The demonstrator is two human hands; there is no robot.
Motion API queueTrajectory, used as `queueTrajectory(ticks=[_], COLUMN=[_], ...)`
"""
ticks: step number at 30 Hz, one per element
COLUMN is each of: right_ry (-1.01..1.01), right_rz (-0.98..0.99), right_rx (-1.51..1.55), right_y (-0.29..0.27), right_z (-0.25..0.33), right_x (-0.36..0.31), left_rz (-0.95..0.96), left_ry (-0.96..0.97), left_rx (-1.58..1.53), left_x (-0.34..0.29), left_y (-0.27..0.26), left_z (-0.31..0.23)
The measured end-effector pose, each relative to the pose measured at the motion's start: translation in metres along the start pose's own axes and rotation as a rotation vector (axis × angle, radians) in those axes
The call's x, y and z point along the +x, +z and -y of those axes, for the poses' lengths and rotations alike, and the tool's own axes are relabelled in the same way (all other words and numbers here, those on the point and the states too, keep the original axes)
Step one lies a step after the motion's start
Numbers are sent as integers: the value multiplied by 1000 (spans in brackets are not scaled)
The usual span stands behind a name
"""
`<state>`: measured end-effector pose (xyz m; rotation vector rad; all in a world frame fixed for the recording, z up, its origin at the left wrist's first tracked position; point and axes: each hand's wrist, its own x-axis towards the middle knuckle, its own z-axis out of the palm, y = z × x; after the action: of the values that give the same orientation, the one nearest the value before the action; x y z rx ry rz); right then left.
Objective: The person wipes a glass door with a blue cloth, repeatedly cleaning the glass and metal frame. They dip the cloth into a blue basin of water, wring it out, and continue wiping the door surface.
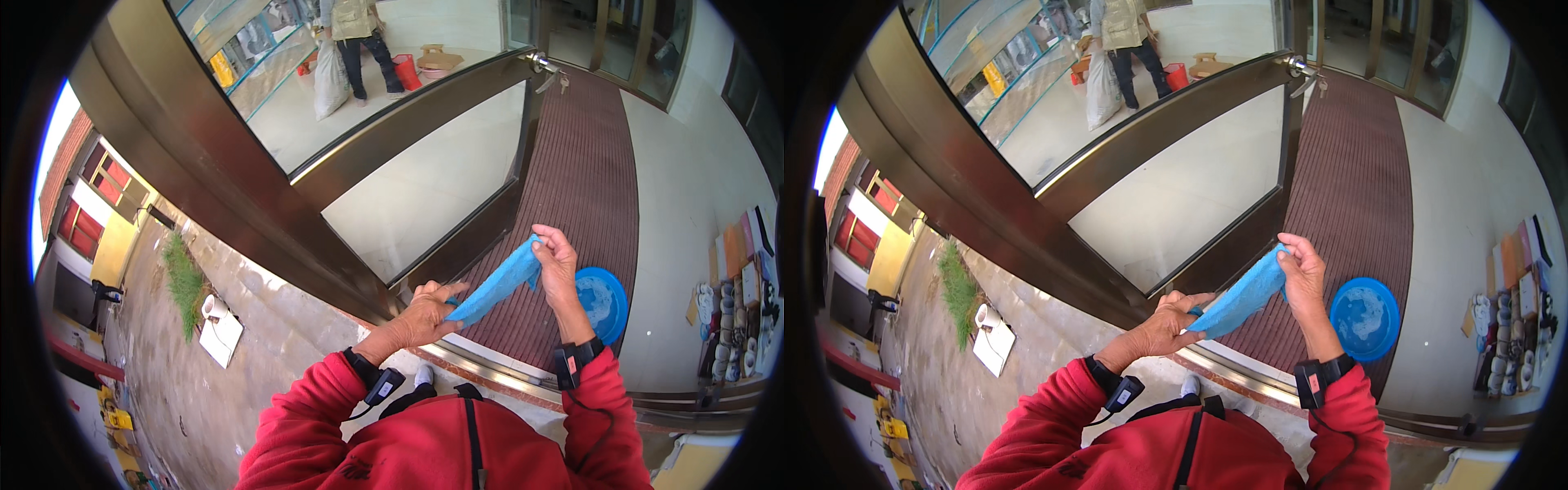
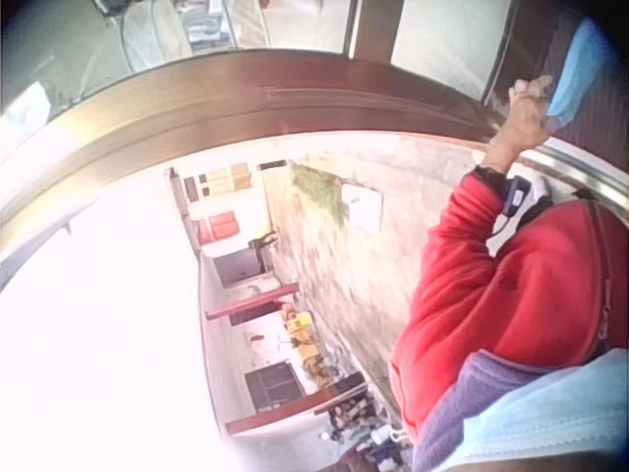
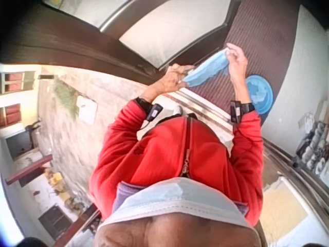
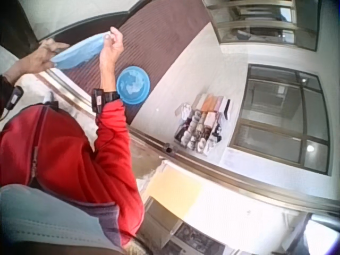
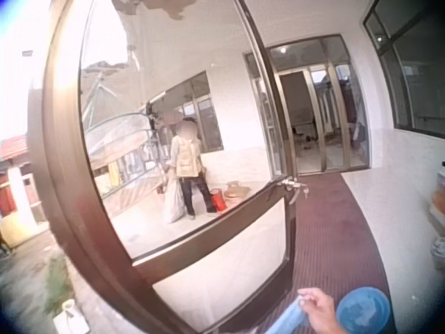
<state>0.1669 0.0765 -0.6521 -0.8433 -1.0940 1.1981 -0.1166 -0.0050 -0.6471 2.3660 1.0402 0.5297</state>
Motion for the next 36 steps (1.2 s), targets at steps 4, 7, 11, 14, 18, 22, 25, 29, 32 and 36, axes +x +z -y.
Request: queueTrajectory(ticks=[4,7,11,14,18,22,25,29,32,36], right_ry=[-37,265,188,464,523,433,670,495,622,659], right_rz=[-163,-69,-227,-87,251,361,172,179,-60,188], right_rx=[-329,-579,-854,-260,388,687,1028,93,-357,460], right_y=[-13,-17,-30,-15,18,33,34,44,50,61], right_z=[-70,-110,-128,-134,-129,-109,-105,-128,-155,-182], right_x=[7,-11,-63,-90,-103,-98,-93,-85,-84,-89], left_rz=[134,-30,-132,38,341,383,319,300,81,182], left_ry=[-251,-426,-476,-371,-353,-370,-447,-256,-168,-160], left_rx=[-839,-1331,-1324,-1079,-932,-859,-888,-883,-636,-617], left_x=[19,31,41,57,72,64,47,32,32,35], left_y=[8,10,3,12,25,-3,-26,-30,-33,-25], left_z=[-4,-7,-13,-23,-35,-32,-29,-29,-18,-9])
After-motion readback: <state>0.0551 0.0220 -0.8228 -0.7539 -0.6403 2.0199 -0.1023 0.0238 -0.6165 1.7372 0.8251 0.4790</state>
